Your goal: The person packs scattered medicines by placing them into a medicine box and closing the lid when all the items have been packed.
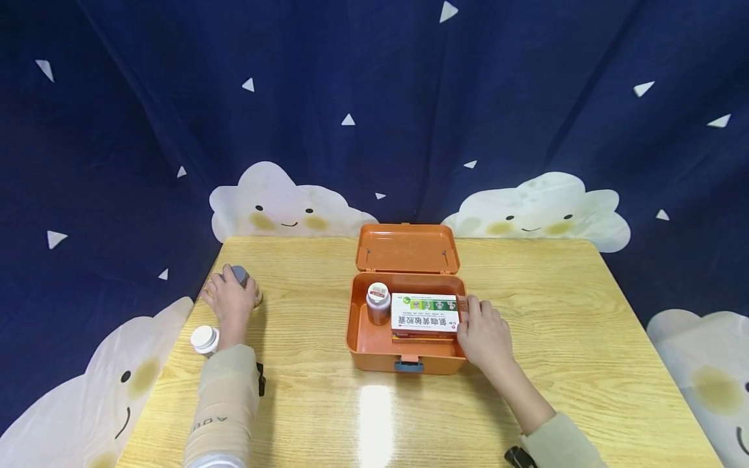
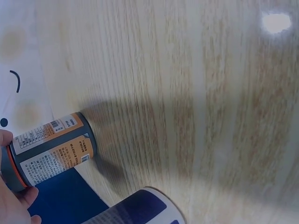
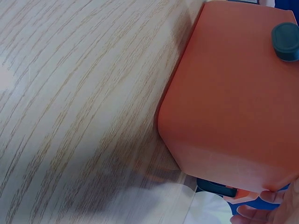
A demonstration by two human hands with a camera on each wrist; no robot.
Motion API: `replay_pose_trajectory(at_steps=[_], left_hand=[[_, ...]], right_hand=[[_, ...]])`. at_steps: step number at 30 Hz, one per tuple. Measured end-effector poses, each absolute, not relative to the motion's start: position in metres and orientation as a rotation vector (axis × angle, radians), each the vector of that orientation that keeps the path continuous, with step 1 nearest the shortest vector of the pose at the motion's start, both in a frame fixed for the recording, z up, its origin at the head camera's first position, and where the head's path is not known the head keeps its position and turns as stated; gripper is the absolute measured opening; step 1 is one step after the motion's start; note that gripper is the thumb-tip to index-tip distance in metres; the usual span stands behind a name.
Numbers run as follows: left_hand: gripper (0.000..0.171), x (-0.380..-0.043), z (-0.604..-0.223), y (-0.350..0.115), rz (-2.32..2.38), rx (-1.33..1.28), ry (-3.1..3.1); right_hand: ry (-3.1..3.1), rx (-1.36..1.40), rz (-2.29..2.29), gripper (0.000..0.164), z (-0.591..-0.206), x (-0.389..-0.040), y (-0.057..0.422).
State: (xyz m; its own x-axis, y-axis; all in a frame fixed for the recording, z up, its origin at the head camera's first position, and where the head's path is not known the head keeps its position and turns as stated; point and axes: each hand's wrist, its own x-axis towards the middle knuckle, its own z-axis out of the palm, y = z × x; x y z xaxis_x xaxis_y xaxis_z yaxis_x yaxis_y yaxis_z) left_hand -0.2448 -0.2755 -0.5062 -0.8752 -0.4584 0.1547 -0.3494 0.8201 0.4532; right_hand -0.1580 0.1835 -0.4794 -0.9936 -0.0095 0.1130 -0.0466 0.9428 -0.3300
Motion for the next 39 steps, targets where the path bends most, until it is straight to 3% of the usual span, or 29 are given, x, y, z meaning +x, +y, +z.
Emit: replay_pose_trajectory(at_steps=[22, 39], left_hand=[[0.061, -0.243, -0.496, -0.252, -0.553, 0.459, -2.755], [0.058, -0.242, -0.446, -0.202, -0.498, 0.136, -2.646]], right_hand=[[-2.993, 0.039, 0.520, 0.044, -0.478, -0.157, 0.183], [-2.988, 0.040, 0.517, 0.045, -0.478, -0.157, 0.183]])
